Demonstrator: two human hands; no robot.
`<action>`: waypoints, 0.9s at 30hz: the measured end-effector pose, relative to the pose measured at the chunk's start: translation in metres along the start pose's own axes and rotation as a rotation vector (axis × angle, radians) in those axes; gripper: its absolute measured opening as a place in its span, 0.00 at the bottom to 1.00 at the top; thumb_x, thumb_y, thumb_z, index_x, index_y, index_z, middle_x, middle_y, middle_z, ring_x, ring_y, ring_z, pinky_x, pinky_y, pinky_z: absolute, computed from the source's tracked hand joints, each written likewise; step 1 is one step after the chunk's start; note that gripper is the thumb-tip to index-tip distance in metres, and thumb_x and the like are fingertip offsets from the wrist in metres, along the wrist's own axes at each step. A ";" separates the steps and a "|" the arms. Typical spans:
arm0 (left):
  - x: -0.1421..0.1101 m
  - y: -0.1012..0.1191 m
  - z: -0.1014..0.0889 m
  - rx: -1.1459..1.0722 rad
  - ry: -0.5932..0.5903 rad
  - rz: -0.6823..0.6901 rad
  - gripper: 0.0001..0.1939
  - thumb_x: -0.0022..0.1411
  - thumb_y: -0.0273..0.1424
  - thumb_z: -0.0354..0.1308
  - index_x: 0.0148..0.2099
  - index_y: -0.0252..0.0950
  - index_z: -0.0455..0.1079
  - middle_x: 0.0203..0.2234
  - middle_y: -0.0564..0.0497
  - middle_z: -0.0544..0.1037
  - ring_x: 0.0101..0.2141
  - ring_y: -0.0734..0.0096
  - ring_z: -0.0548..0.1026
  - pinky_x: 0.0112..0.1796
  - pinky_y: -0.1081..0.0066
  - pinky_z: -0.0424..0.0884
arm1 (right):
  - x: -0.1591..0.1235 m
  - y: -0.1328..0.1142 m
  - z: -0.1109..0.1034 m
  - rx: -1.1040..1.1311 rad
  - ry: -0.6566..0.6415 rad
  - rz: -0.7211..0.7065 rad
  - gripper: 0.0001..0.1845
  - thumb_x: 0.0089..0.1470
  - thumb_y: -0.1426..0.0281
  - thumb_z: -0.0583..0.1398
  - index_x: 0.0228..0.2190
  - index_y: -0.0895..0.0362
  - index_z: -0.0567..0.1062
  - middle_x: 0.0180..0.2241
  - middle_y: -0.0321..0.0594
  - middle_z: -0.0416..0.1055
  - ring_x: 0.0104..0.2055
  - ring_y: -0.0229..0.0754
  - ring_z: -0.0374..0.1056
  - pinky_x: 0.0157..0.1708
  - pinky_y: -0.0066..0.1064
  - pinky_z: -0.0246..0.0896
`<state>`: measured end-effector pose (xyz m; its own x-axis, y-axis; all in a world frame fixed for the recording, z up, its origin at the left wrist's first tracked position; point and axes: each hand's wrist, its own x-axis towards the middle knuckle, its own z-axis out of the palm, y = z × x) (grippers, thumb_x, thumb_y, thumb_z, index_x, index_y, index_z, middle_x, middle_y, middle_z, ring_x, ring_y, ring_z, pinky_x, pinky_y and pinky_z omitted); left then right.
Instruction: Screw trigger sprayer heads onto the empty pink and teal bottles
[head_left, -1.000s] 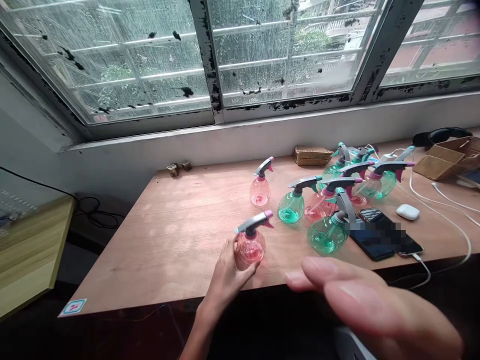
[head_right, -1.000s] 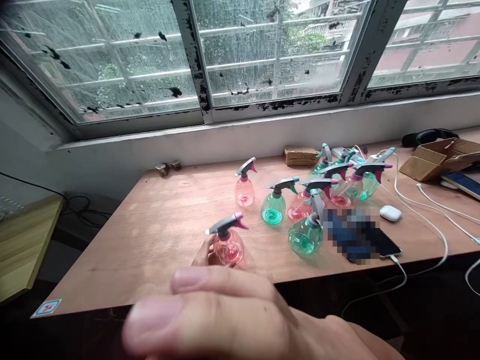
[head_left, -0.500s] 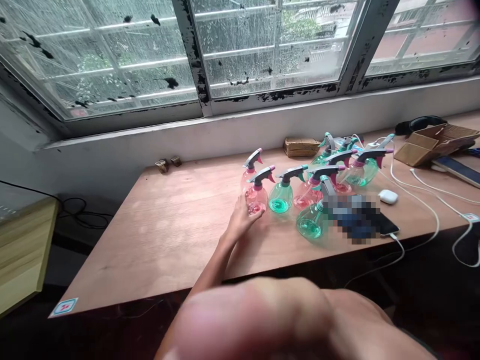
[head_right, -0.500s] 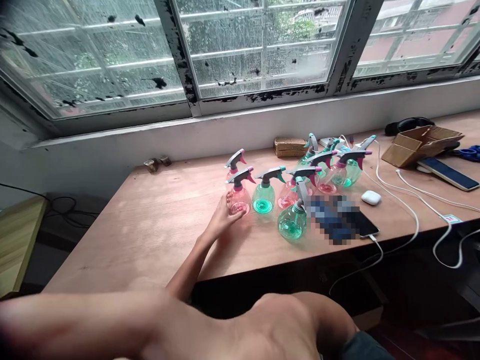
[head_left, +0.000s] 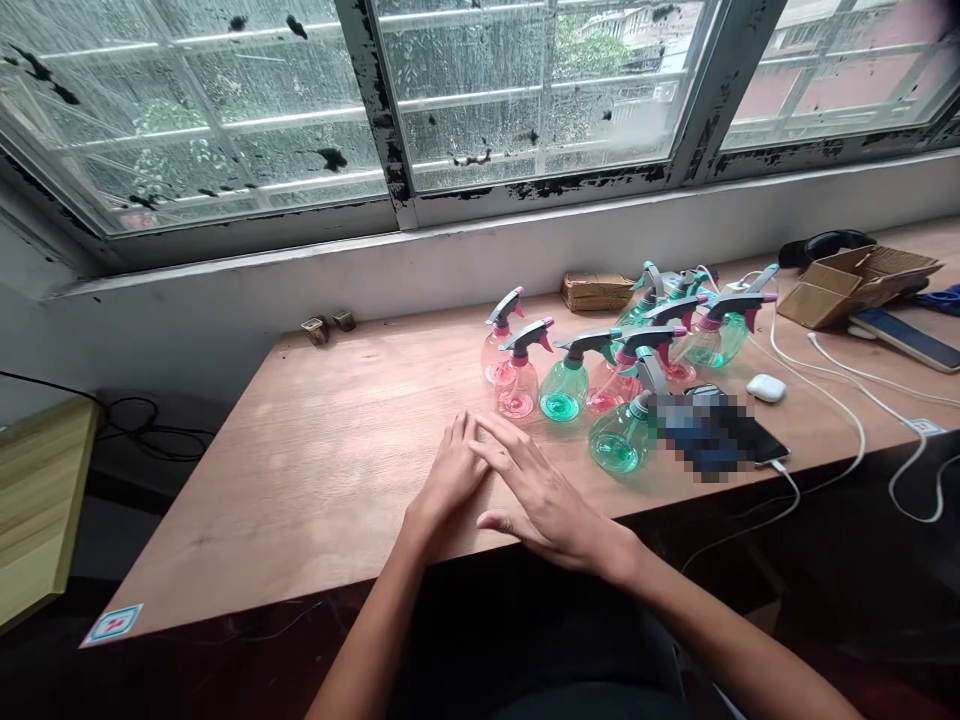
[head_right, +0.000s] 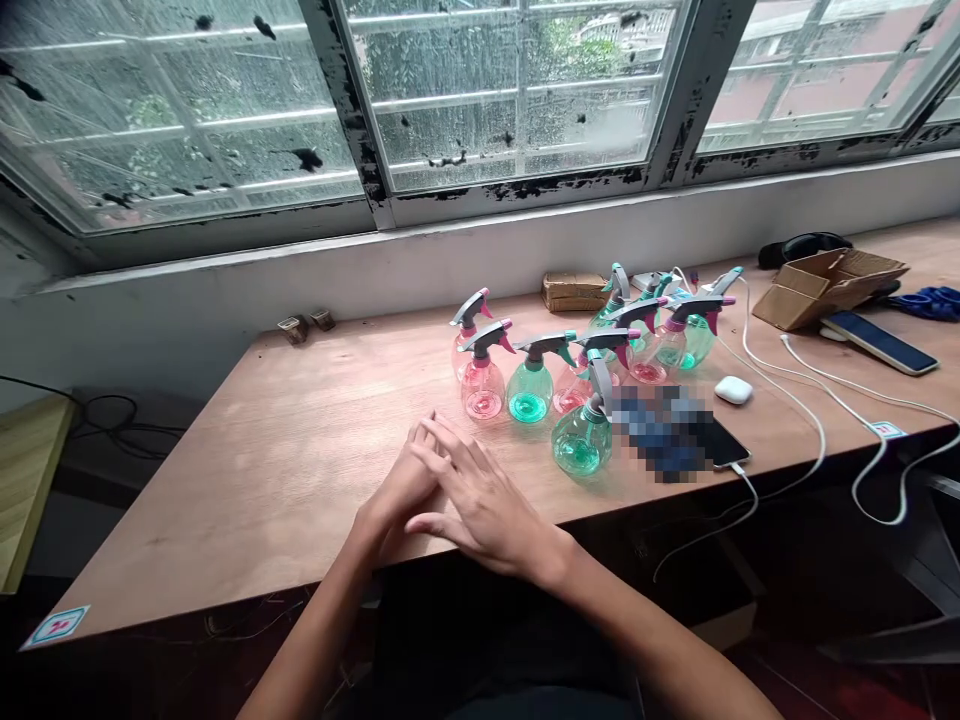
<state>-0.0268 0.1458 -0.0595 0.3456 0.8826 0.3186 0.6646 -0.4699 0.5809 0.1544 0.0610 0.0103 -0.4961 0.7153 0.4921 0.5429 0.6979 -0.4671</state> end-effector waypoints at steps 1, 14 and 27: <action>-0.015 -0.001 -0.006 0.035 -0.028 0.000 0.27 0.68 0.40 0.55 0.64 0.31 0.63 0.65 0.36 0.64 0.67 0.45 0.58 0.64 0.47 0.57 | -0.010 0.012 0.015 -0.074 -0.034 0.052 0.39 0.66 0.53 0.54 0.68 0.59 0.51 0.70 0.56 0.49 0.73 0.53 0.42 0.68 0.52 0.48; -0.088 0.007 -0.027 0.557 -0.076 -0.061 0.27 0.73 0.38 0.46 0.70 0.35 0.56 0.69 0.42 0.59 0.68 0.50 0.57 0.65 0.46 0.57 | -0.067 0.056 0.063 -0.410 0.138 0.263 0.22 0.65 0.68 0.54 0.58 0.60 0.72 0.61 0.51 0.68 0.64 0.56 0.63 0.63 0.53 0.60; -0.087 0.008 -0.029 0.546 -0.068 -0.068 0.27 0.73 0.39 0.47 0.69 0.37 0.58 0.69 0.45 0.60 0.68 0.51 0.57 0.64 0.46 0.58 | -0.067 0.056 0.064 -0.453 0.132 0.253 0.22 0.66 0.69 0.53 0.58 0.62 0.71 0.62 0.51 0.68 0.64 0.56 0.63 0.62 0.53 0.61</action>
<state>-0.0705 0.0647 -0.0609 0.3196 0.9182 0.2341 0.9277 -0.3535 0.1198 0.1741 0.0544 -0.0959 -0.2379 0.8283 0.5072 0.8873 0.3977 -0.2334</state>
